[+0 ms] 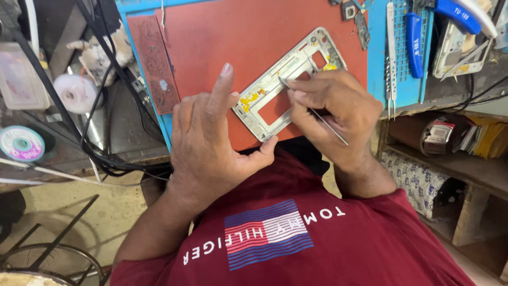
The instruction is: The person uses a metal spudger to scrape adhesive residue from the inner frame of a disassembled smartphone. They hold the frame with one hand and carefully scrape along the edges and corners to remove yellow residue.
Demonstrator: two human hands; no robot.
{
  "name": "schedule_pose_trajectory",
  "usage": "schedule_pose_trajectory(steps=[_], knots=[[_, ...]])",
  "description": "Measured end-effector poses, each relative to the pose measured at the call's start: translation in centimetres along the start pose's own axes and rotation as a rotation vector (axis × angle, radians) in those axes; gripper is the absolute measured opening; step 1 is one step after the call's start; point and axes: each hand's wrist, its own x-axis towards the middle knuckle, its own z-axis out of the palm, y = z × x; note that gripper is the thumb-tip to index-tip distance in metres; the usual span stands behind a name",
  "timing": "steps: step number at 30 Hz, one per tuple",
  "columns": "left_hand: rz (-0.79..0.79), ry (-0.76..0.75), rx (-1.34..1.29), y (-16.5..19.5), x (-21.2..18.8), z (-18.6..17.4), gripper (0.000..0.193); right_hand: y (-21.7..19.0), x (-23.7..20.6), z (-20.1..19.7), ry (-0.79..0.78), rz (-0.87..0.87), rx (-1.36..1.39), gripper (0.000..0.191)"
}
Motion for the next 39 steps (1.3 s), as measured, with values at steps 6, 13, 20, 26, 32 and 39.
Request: schedule_pose_trajectory(steps=[6,13,20,26,32,39], knots=[[-0.013,-0.012,0.009,0.0,0.1,-0.1,0.109,0.8,-0.7,0.0,-0.004,0.043,0.029,0.013],[-0.019,-0.013,0.018,0.2,0.2,0.0,0.109,1.2,-0.6,-0.6,0.006,0.09,0.038,0.011],[-0.029,-0.014,0.021,0.3,0.2,0.1,0.112,1.0,-0.4,-0.2,0.059,0.095,-0.013,0.01],[-0.021,-0.004,0.027,0.2,0.3,0.2,0.113,1.0,-0.3,-0.2,0.066,0.137,0.067,0.012],[-0.025,-0.002,0.038,0.2,0.3,0.2,0.114,1.0,-0.3,-0.2,0.087,0.179,0.06,0.012],[-0.026,0.005,0.047,0.4,0.5,0.0,0.114,1.1,0.0,-0.3,0.103,0.186,0.077,0.011]])
